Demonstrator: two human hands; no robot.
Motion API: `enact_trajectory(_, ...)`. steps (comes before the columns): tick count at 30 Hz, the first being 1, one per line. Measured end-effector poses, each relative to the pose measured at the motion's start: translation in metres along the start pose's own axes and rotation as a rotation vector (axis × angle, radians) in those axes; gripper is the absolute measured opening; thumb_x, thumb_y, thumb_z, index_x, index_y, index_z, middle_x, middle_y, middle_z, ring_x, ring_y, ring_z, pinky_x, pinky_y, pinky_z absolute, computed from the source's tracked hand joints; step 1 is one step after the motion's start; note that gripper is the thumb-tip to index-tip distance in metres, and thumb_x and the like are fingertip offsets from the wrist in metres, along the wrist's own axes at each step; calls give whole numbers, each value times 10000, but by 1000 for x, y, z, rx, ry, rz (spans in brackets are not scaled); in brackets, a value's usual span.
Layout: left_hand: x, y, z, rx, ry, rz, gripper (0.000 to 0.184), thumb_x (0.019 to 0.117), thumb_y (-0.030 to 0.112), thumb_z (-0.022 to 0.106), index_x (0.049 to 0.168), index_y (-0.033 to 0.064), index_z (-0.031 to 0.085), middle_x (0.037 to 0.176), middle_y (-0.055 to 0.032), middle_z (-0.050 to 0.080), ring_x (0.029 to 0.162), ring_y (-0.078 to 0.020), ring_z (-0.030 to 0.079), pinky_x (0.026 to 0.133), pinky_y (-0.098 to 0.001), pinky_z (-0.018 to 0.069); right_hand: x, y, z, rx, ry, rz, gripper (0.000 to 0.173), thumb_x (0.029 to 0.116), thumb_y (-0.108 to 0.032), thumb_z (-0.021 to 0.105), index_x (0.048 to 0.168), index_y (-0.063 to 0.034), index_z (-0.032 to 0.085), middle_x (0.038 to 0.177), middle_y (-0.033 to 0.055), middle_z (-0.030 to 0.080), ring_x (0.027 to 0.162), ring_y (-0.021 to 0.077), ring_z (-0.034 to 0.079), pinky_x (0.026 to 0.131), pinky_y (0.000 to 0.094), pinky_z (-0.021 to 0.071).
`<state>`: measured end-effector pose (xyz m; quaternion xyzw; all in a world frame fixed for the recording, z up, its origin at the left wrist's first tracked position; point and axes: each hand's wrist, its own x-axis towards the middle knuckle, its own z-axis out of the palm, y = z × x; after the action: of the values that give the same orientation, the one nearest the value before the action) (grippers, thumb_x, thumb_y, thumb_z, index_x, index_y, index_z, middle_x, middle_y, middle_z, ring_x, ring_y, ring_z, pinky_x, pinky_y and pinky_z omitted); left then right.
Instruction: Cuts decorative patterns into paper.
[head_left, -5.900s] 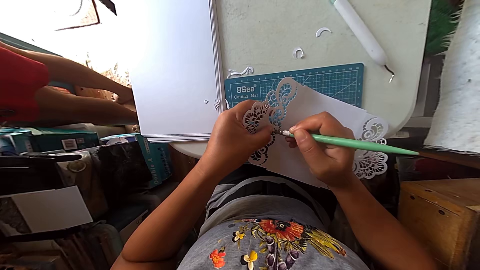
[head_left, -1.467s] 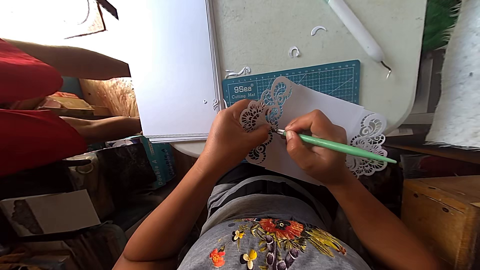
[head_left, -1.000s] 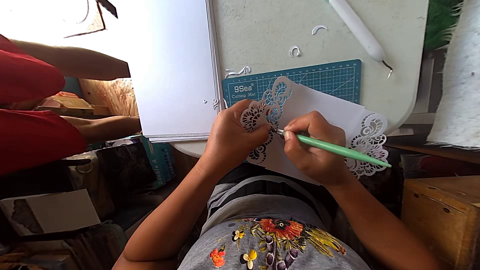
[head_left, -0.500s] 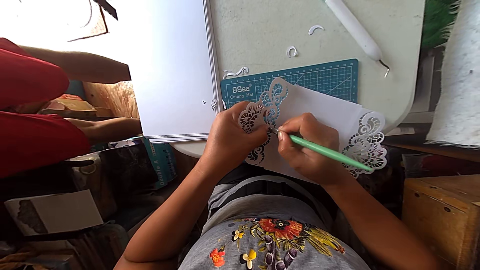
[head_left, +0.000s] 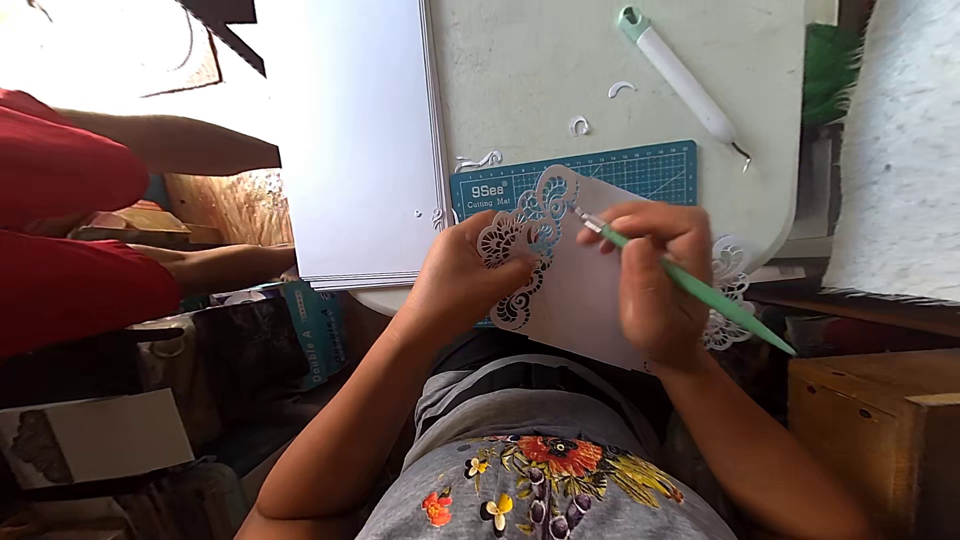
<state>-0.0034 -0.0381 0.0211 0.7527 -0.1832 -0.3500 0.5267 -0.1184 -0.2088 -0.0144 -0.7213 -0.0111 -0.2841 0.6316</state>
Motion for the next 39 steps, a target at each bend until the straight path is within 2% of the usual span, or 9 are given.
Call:
enact_trajectory(3,-1,1,-2,-101,-10,-56,222,873,-22,686,1071,73,657,887,43,723,778,-12,698,706,-206,607,30,-8,-22,-294,51,-92,299,1119,-214,393,1005,-27,597,1191,112,661,1198,145,619,999,329,519)
enact_trajectory(6,-5,5,-3,-222,-27,-102,211,896,-56,642,1065,69,657,890,31,730,789,-33,705,726,-225,613,65,-11,-33,-791,-6,70,258,1102,-212,443,1095,22,551,859,85,621,729,117,614,660,310,507)
enact_trajectory(8,-8,7,-4,-298,-32,-125,185,927,-59,604,1056,66,648,888,22,728,792,-47,704,735,-238,612,84,-9,-32,-970,-206,318,369,1066,-196,495,1307,81,520,1089,292,640,897,427,668,761,606,493)
enact_trajectory(10,-10,7,-5,-364,-31,-132,185,944,-73,579,1049,64,643,888,19,731,791,-51,707,742,-242,612,96,4,-27,-1067,-337,440,389,1054,-137,504,1384,68,513,1290,359,554,1076,545,619,855,691,465)
enact_trajectory(15,-19,7,-9,-457,7,-150,160,970,-58,572,1070,52,631,889,2,728,787,-68,711,745,-251,613,96,2,-23,-1077,-246,306,362,1030,-97,517,1357,18,619,1311,336,555,1217,534,521,947,674,401)
enact_trajectory(19,-24,3,-9,-480,7,-123,144,976,-45,580,1078,43,631,884,0,727,773,-62,706,727,-239,610,54,-34,-5,-898,-107,-57,248,1034,-139,558,1172,0,709,1110,217,665,1049,358,622,876,515,480)
enact_trajectory(22,-25,0,-8,-506,9,-116,151,982,-44,580,1108,27,626,904,-15,723,789,-68,706,737,-241,608,15,-45,14,-752,-263,-88,203,1010,-127,617,1125,-15,740,1058,176,679,1022,319,633,875,486,478)
enact_trajectory(27,-27,-2,-5,-532,18,-118,165,986,-38,578,1133,30,611,918,-19,724,809,-77,715,755,-252,610,-12,-28,27,-753,-190,-121,184,973,-160,692,1099,-58,781,994,135,670,954,265,613,854,420,446)
enact_trajectory(39,-35,-4,-3,-499,30,-65,217,935,-81,626,1124,25,612,934,-17,726,829,-67,714,772,-245,608,-18,-26,34,-676,-171,-148,83,955,-76,681,960,-4,723,994,146,699,970,252,651,847,384,491)
